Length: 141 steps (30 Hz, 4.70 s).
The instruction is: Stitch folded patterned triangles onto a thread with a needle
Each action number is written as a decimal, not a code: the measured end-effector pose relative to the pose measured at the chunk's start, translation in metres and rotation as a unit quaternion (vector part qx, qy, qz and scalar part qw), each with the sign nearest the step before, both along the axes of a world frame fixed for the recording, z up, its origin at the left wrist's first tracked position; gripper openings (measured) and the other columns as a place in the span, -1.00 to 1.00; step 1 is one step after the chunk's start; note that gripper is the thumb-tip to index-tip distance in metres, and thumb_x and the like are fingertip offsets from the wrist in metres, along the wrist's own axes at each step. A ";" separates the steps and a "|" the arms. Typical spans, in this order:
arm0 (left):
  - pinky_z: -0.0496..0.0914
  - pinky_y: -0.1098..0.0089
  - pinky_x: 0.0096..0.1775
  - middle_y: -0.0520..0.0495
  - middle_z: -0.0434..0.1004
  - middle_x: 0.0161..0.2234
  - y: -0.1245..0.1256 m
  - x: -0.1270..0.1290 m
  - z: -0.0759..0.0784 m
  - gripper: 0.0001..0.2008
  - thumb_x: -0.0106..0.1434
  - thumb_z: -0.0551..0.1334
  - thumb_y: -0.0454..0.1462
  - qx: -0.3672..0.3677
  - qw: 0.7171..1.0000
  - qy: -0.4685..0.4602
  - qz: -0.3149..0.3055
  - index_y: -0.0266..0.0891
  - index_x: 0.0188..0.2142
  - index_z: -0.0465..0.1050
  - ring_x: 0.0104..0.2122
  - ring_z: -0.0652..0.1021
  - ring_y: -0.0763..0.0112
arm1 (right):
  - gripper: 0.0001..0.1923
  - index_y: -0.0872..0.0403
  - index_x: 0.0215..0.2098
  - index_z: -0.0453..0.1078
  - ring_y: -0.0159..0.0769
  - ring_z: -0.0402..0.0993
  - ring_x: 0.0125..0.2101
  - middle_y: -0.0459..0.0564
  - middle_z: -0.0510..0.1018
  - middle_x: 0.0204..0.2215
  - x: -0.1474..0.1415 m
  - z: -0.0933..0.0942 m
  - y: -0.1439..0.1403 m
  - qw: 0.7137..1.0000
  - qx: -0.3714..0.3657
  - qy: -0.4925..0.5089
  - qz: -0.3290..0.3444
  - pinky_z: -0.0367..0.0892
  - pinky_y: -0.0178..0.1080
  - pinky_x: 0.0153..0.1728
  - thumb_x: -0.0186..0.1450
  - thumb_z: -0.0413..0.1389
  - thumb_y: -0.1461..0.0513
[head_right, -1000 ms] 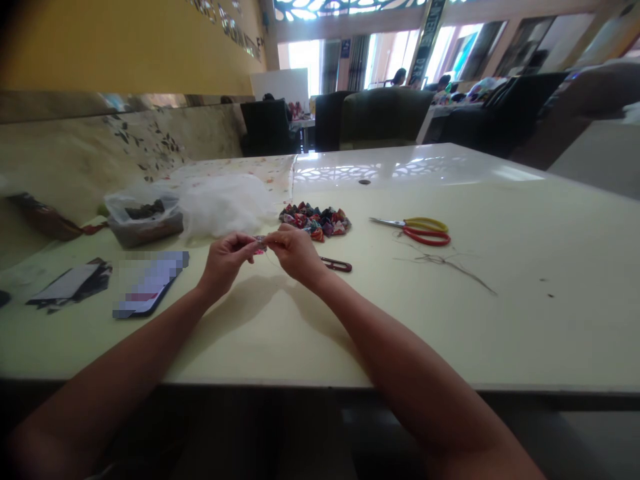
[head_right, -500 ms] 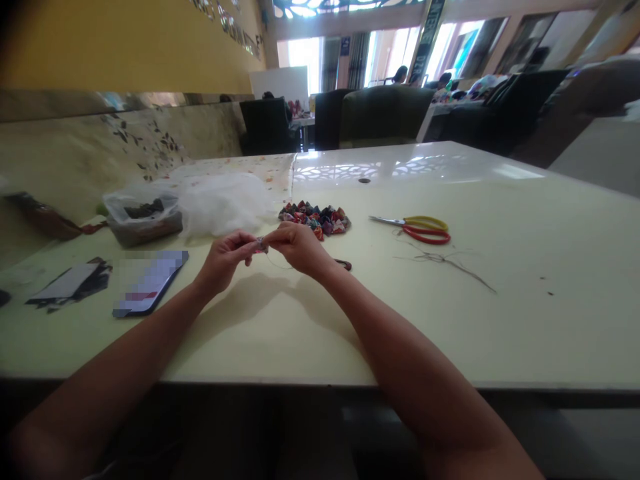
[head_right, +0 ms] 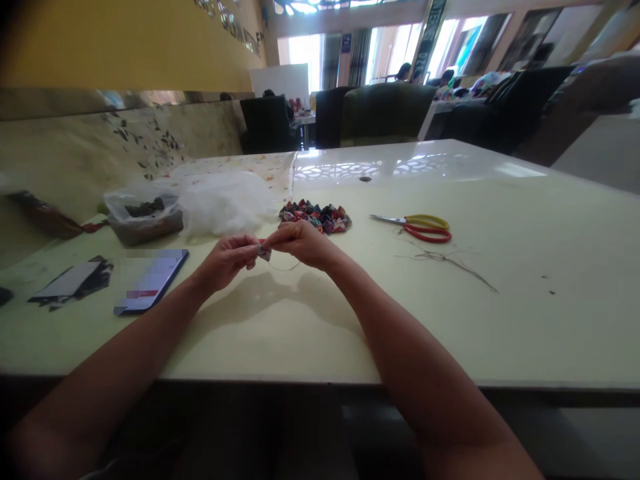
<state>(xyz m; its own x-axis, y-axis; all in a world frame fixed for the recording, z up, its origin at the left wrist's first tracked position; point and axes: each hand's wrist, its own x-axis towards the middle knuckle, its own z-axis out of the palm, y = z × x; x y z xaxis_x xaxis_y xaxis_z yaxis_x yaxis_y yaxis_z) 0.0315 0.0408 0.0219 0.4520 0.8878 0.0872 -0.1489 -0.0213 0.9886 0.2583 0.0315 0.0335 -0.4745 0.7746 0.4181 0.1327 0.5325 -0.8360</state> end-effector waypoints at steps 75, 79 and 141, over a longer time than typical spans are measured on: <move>0.45 0.39 -0.32 -0.07 0.62 -0.34 0.010 0.007 -0.021 -0.71 0.01 0.47 -0.11 0.055 0.981 0.045 0.183 -0.27 -0.41 0.54 -0.38 0.56 0.42 | -0.62 -0.05 -0.25 0.22 -0.38 0.41 -0.48 -0.25 0.33 -0.57 -0.013 0.008 -0.011 0.968 -0.058 0.228 -0.083 0.34 -0.24 -0.37 0.38 0.24 -0.08; 0.50 0.36 -0.31 -0.06 0.62 -0.40 0.017 0.003 -0.024 -0.73 0.02 0.46 -0.15 0.060 0.976 0.036 0.207 -0.30 -0.38 0.57 -0.42 0.57 0.43 | -0.66 -0.01 -0.29 0.28 -0.40 0.40 -0.48 -0.20 0.38 -0.55 -0.011 0.009 -0.011 0.978 -0.060 0.180 -0.090 0.32 -0.24 -0.36 0.38 0.26 -0.02; 0.47 0.39 -0.36 0.00 0.60 -0.48 0.002 0.007 -0.014 -0.81 0.17 0.45 -0.18 0.187 0.960 0.071 0.194 -0.25 -0.35 0.56 -0.50 0.54 0.46 | -0.85 0.06 -0.41 0.45 -0.33 0.43 -0.37 -0.07 0.55 -0.41 -0.032 -0.018 -0.007 0.965 0.131 -0.051 -0.222 0.28 -0.27 -0.27 0.32 0.18 0.37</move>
<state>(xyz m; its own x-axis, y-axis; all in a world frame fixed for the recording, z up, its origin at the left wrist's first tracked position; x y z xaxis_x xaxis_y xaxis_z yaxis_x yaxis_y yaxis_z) 0.0388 0.0425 0.0077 0.1238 0.9102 0.3952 0.0786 -0.4060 0.9105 0.2266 0.0247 0.0153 -0.1685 0.7848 0.5963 0.4708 0.5956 -0.6508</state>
